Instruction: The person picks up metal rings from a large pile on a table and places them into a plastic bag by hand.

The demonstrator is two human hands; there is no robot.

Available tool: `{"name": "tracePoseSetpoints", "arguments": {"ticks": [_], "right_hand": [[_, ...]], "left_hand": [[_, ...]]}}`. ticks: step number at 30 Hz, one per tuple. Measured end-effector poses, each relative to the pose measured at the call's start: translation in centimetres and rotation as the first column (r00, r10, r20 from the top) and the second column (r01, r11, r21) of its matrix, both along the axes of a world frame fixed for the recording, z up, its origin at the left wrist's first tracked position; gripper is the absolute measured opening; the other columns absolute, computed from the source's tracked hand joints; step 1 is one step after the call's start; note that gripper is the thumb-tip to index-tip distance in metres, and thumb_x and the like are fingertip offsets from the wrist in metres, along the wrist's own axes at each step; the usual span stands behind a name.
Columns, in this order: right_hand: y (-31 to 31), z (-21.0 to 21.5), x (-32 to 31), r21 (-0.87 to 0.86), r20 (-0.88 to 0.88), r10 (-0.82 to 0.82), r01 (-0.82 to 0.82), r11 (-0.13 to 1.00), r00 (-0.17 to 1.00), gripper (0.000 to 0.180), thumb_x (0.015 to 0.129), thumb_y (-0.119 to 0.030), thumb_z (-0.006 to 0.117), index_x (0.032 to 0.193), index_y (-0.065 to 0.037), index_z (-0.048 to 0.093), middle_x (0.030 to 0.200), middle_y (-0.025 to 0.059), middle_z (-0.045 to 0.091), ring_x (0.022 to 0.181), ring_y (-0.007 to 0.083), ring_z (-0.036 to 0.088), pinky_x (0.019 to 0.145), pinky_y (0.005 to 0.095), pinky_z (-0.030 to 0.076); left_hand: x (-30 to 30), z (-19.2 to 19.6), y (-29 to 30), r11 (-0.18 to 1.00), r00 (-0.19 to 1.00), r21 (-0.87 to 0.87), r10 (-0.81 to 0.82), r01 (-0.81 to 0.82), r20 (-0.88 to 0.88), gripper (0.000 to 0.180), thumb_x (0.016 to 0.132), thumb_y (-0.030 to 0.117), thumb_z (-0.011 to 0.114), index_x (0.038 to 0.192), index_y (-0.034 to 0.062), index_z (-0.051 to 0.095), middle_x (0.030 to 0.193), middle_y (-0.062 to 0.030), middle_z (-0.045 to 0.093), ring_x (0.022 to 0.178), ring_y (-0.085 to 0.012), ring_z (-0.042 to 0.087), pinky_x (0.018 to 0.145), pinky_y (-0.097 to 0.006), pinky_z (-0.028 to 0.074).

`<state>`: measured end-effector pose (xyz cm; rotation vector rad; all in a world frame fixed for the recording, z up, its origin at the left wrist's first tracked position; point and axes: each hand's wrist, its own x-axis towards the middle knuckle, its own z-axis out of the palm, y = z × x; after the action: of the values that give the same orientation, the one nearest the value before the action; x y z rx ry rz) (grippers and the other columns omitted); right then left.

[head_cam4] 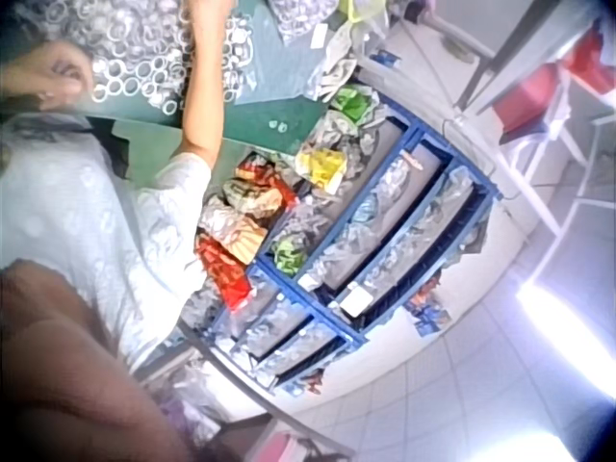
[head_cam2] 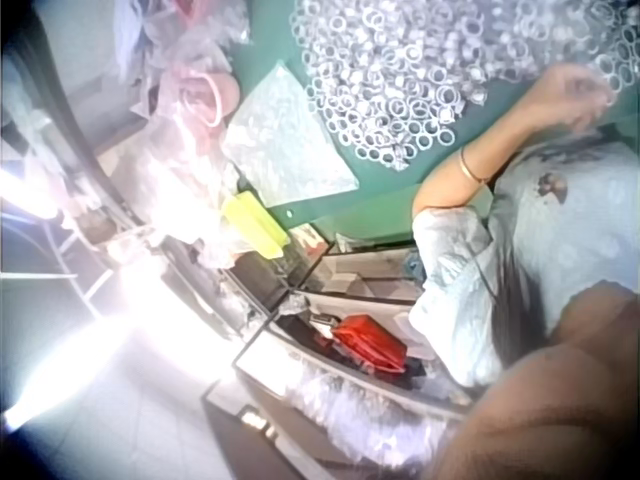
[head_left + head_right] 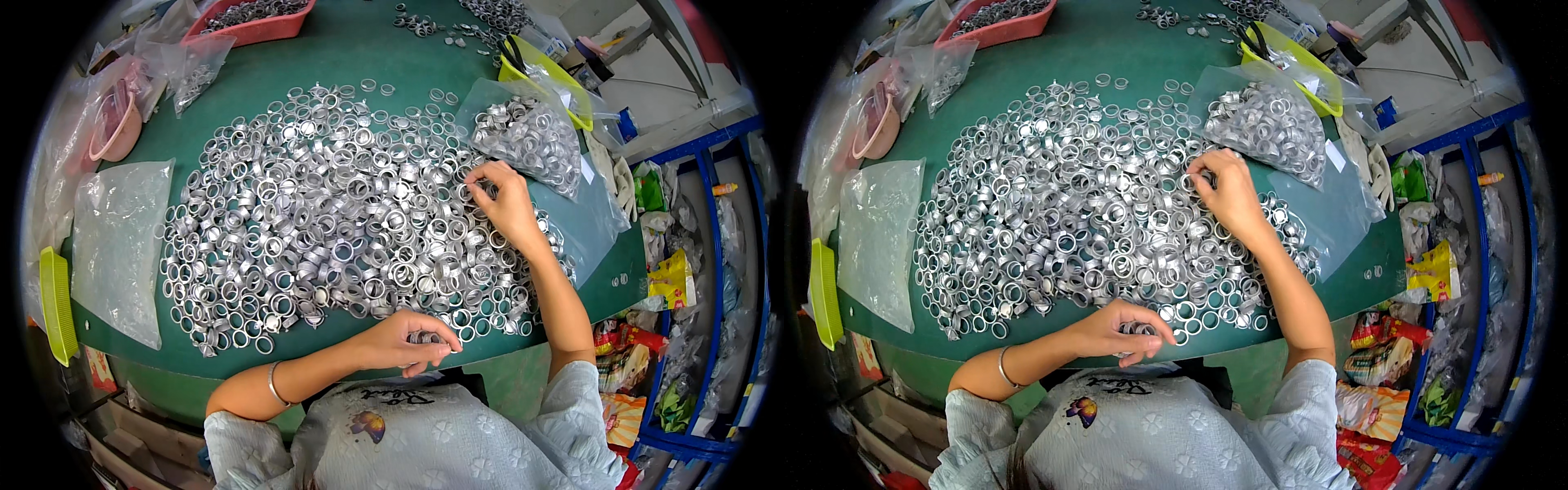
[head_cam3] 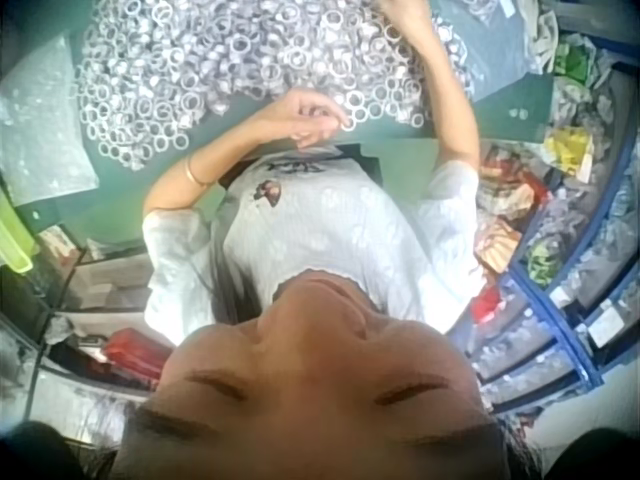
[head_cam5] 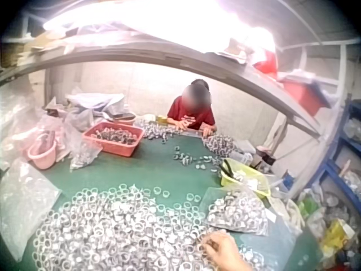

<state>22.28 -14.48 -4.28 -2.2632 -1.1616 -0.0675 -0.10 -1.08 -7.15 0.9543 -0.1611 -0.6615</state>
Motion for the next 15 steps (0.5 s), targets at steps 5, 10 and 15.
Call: {"name": "tracePoseSetpoints", "arguments": {"ticks": [5,10,15], "right_hand": [[-1.0,1.0,-1.2,0.186,-0.219,-0.1,0.142,0.972,0.971,0.008,0.078,0.0,0.061,0.086,0.001,0.064,0.086,0.0089,0.065,0.079,0.0163,0.061,0.073,0.0281,0.047],[-2.4,3.2,-7.5,0.258,-0.683,0.199,-0.023,0.966,0.703,0.011,0.079,0.001,0.063,0.089,-0.003,0.065,0.089,0.0044,0.064,0.083,0.0121,0.059,0.079,0.0271,0.047],[-3.1,3.3,-7.5,0.187,-0.433,0.194,-0.123,0.975,0.88,0.013,0.076,-0.002,0.067,0.088,-0.003,0.066,0.09,0.0083,0.064,0.086,0.0205,0.061,0.081,0.032,0.046]], "left_hand": [[0.0,-0.3,0.1,1.0,0.999,-0.005,-0.004,0.004,0.041,0.028,0.093,0.022,0.054,0.109,0.0002,0.06,0.075,-0.0062,0.056,0.05,-0.0079,0.052,0.044,-0.021,0.04],[-0.1,0.1,0.0,0.918,0.951,-0.358,0.056,-0.169,-0.306,0.041,0.095,0.035,0.049,0.119,0.0028,0.052,0.087,-0.0095,0.058,0.059,-0.0119,0.057,0.044,-0.022,0.043],[-0.2,-0.2,0.1,0.941,0.955,-0.298,0.071,-0.16,-0.289,0.034,0.094,0.032,0.051,0.114,0.0052,0.052,0.093,-0.0107,0.059,0.067,-0.016,0.062,0.045,-0.023,0.046]]}}
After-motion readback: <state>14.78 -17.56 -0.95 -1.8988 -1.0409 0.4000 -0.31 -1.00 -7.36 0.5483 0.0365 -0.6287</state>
